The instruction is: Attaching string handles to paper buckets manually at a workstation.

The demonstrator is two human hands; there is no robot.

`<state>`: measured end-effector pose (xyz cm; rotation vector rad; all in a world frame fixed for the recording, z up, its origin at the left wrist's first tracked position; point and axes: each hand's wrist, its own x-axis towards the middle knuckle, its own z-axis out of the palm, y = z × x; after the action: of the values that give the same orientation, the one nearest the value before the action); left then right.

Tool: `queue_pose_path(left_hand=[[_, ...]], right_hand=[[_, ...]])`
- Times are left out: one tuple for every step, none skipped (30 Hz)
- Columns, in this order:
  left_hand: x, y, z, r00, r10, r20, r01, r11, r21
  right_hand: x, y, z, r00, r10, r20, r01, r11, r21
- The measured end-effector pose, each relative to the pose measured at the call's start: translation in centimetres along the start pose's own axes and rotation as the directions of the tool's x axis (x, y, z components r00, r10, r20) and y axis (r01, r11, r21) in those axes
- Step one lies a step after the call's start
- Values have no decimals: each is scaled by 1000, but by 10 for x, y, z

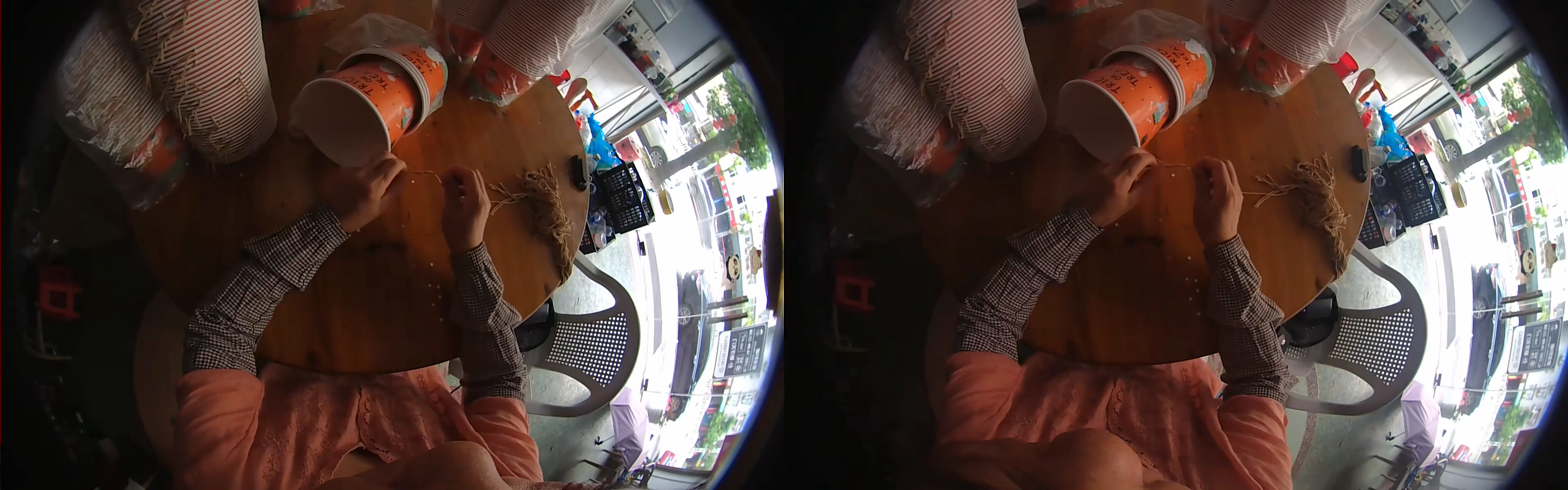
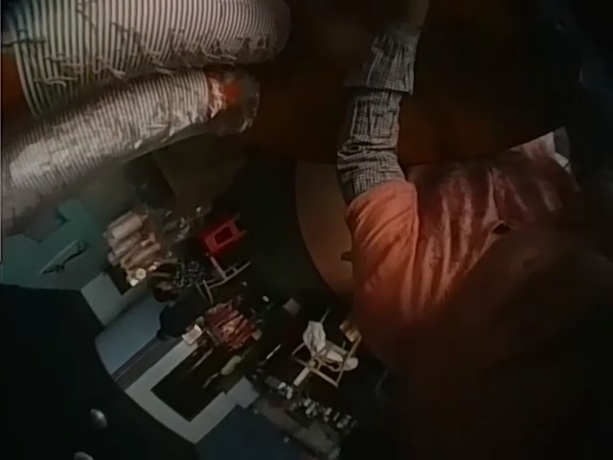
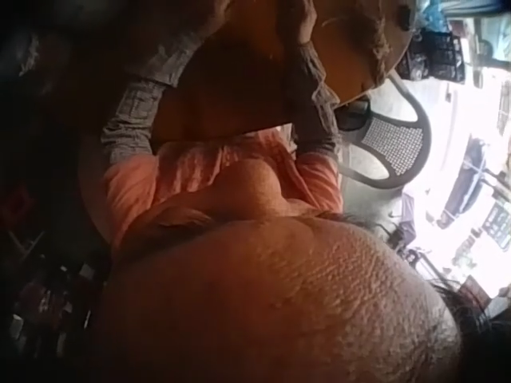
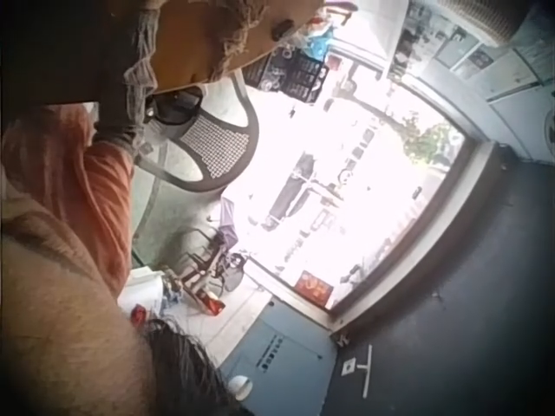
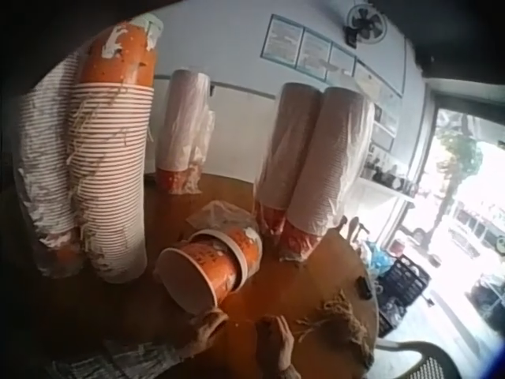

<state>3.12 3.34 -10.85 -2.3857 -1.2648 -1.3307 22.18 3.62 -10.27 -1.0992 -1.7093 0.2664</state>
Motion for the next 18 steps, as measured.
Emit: queue_pose_path(left_hand=[[1,0,0,1000,-1,0,1,1000,5],[0,-1,1,999,33,-40,-34,999,-10],[-1,-2,2,995,68,-79,-70,997,-24],[-1,-3,3,994,67,-81,-69,997,-18],[-3,-4,4,997,19,-77,-22,999,-37],[-4,-6,6,997,-28,-73,24,998,-57],[-6,-9,6,997,-30,-75,26,998,-53],[-5,-9,4,995,-94,-37,88,984,-153],[-4,-10,3,988,-154,7,151,957,-249],[-4,-8,3,988,-155,4,151,957,-249],[0,-2,1,946,-308,105,322,842,-433],[2,2,-1,874,-427,232,477,663,-577],[2,1,2,874,-426,233,477,662,-579],[0,-1,3,852,-446,276,508,574,-642],[-1,-3,4,828,-460,320,535,478,-697],[-3,-5,5,827,-465,318,536,478,-696],[-3,-6,6,805,-471,360,565,425,-708],[-3,-6,7,783,-475,402,592,370,-716]], right_hand=[[2,1,-1,999,-27,-23,26,999,-20],[3,1,-2,999,-30,-22,30,999,-14],[5,2,-4,998,-56,-37,54,997,-49],[6,3,-5,995,-82,-52,78,993,-86],[6,-2,-5,998,-36,-43,34,998,-60],[5,-3,-4,998,-39,-41,37,998,-57],[4,-4,-3,998,-63,0,63,992,-108],[3,-6,-2,996,-84,41,90,983,-160],[2,-9,-2,995,-87,42,93,983,-160],[0,-13,-1,977,-168,128,193,958,-211],[-2,-16,0,946,-239,217,291,923,-253],[-2,-18,2,922,-291,255,348,911,-221],[-2,-21,4,922,-290,255,348,911,-223],[0,-29,7,911,-327,251,379,904,-197],[1,-34,10,899,-363,246,409,897,-170],[1,-34,14,897,-365,249,411,896,-166],[3,-32,16,927,-308,214,338,934,-116],[6,-31,17,952,-248,182,263,963,-62]])
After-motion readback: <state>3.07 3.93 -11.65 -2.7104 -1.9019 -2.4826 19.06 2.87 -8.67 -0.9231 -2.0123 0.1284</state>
